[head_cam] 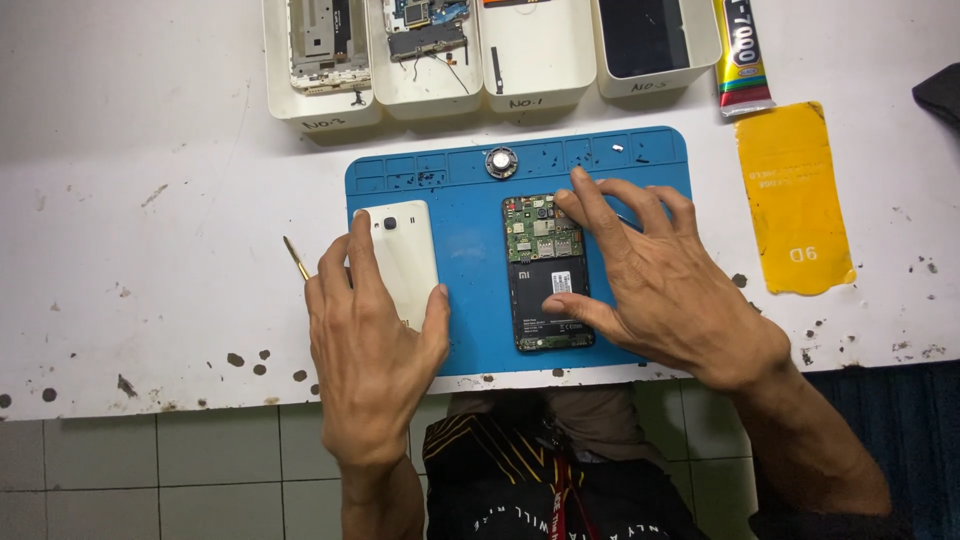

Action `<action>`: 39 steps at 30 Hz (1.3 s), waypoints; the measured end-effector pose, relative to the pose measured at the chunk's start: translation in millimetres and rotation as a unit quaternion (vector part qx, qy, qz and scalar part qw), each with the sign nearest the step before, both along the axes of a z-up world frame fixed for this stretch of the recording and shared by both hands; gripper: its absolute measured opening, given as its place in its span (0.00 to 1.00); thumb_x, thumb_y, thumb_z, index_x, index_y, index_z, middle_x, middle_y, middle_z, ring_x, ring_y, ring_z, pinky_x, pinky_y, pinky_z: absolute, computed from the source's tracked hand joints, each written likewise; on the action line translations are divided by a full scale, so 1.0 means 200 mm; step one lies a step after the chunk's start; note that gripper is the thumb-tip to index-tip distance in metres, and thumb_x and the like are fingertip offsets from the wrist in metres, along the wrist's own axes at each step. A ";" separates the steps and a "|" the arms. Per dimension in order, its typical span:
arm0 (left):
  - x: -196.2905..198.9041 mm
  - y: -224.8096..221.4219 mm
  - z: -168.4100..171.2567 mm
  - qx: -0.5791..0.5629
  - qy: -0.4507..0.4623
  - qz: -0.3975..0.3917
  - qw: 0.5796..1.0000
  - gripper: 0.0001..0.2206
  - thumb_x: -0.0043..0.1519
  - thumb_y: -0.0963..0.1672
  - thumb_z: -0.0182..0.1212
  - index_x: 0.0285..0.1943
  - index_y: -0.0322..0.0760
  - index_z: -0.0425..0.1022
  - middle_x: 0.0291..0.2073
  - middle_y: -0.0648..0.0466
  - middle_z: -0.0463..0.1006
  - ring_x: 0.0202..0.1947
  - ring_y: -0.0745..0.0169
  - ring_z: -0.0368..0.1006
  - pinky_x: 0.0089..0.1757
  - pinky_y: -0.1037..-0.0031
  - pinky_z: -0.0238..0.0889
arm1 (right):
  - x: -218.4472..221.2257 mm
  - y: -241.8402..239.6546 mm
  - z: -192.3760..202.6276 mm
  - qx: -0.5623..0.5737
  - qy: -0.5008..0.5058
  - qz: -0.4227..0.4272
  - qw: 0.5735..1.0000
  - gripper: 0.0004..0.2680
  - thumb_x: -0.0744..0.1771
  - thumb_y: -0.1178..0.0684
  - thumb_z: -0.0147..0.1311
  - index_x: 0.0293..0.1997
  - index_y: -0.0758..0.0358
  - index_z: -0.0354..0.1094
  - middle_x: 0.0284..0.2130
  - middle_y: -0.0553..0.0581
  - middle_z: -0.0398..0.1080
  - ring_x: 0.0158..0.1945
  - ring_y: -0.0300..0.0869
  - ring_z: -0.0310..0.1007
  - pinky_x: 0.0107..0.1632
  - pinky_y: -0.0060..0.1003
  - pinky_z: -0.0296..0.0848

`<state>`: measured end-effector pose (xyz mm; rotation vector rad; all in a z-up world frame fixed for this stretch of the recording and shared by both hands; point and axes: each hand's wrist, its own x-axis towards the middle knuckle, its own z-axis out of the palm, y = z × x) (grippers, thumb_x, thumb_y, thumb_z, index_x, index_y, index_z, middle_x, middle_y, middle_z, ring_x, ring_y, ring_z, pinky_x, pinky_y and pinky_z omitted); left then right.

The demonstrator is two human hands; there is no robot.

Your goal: Disassembling and inspecting a smartphone on a repair bench using prying tools

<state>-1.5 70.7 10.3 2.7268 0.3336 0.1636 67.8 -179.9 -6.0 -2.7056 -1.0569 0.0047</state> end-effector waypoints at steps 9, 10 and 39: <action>-0.01 0.01 0.01 -0.035 -0.037 -0.010 0.999 0.39 0.55 0.48 0.67 0.75 0.33 0.56 0.62 0.39 0.68 0.57 0.34 0.67 0.50 0.46 0.65 | -0.01 0.00 -0.03 -0.005 -0.089 0.027 0.996 0.30 0.68 0.34 0.53 0.75 0.61 0.53 0.72 0.60 0.58 0.73 0.54 0.54 0.67 0.52 0.57; -0.01 0.01 0.01 -0.036 -0.037 -0.009 0.999 0.39 0.55 0.48 0.67 0.75 0.33 0.56 0.62 0.39 0.68 0.57 0.34 0.67 0.50 0.46 0.65 | -0.01 0.00 -0.02 -0.005 -0.089 0.027 0.996 0.30 0.68 0.34 0.53 0.75 0.61 0.53 0.72 0.60 0.58 0.73 0.54 0.54 0.67 0.52 0.57; 0.01 -0.01 -0.03 -0.049 -0.075 -0.042 0.995 0.34 0.55 0.47 0.69 0.72 0.35 0.63 0.65 0.37 0.65 0.60 0.33 0.66 0.52 0.45 0.66 | -0.01 -0.01 -0.02 0.061 -0.124 0.049 0.989 0.12 0.67 0.54 0.62 0.56 0.55 0.73 0.57 0.58 0.71 0.59 0.55 0.67 0.57 0.51 0.68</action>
